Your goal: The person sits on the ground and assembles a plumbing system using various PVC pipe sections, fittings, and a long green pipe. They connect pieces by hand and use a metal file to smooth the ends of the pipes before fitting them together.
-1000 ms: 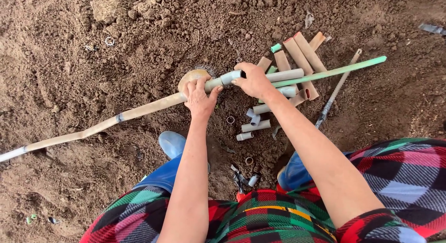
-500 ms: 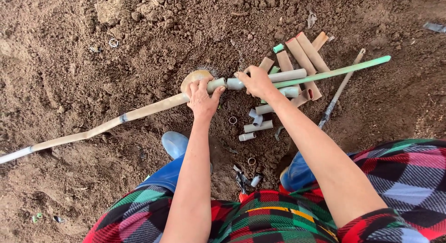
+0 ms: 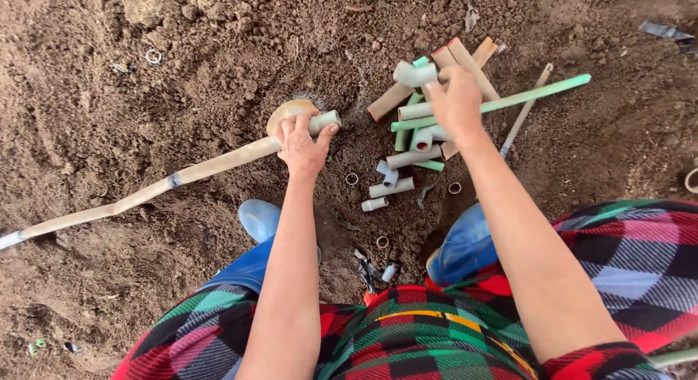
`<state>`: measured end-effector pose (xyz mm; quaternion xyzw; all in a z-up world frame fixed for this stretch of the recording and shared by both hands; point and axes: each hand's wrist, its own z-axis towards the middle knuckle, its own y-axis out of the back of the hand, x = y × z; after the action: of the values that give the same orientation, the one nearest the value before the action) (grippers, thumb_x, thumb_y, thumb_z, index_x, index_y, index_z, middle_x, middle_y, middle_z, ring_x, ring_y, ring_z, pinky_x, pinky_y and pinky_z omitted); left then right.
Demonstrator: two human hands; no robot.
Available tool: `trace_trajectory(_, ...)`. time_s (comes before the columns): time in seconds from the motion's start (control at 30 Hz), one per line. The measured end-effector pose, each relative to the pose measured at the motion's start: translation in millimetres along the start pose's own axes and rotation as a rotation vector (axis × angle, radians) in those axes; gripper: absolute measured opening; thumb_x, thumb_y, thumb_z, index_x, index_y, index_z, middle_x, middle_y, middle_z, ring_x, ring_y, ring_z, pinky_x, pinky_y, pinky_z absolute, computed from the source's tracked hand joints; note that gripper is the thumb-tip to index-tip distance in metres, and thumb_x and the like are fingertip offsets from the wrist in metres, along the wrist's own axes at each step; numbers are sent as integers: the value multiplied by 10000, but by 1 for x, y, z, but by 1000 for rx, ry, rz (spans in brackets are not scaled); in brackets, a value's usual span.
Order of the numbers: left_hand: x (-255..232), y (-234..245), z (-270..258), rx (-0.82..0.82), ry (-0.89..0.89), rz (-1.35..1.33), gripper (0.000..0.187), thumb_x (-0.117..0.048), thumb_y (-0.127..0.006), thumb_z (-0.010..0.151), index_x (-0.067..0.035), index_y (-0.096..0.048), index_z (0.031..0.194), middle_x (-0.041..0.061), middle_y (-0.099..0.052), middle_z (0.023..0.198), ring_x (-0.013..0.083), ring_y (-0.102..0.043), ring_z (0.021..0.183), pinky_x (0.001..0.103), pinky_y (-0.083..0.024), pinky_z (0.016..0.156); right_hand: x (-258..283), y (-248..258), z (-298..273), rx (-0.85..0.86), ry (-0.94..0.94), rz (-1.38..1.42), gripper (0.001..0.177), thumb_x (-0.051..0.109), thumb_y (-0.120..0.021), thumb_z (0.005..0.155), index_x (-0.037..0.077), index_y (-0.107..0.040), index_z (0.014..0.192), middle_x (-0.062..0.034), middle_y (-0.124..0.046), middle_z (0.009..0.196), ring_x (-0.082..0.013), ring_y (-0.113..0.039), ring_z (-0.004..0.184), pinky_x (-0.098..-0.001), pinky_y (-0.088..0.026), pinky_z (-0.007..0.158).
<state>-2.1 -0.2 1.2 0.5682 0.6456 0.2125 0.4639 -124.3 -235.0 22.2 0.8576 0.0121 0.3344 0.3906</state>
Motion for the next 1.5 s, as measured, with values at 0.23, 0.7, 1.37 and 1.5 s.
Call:
trace_trajectory(0.23,-15,11,-1,9,-1,17,460,-595,-634,817,-348,-511,1186,-5,-391,1208,290,-437,1180,604,-388,891,-49,-45,-50,93,448,-277,148,78,-560,841,21,-654,941,-134,-571,747,-296,-607,647,-372,-519,566)
trace_trajectory(0.7,-9,15,-3,25,17,13,412,-554,-629,836,-354,-544,1186,25,-415,1245,290,-440,1193,601,-374,905,-11,-14,-74,-53,277,187,379,163,-708,737,-11,-545,1032,-198,-513,905,-370,-565,848,-433,-482,728)
trace_trajectory(1.37,5,-1,3,47,8,-9,467,-573,-630,817,-361,-499,1212,-21,-395,1238,251,-267,1321,629,-360,936,35,-116,-8,87,-468,1293,702,113,-647,814,-51,-224,1349,-169,-512,997,-222,-675,596,-329,-633,491)
trace_trajectory(1.5,3,0,1,32,5,-6,476,-591,-628,810,-374,-483,1208,-26,-388,1236,263,-333,1284,627,-367,923,37,-113,-8,80,-462,1281,817,104,-670,800,-17,-128,1399,-178,-489,1009,-230,-675,581,-347,-641,494)
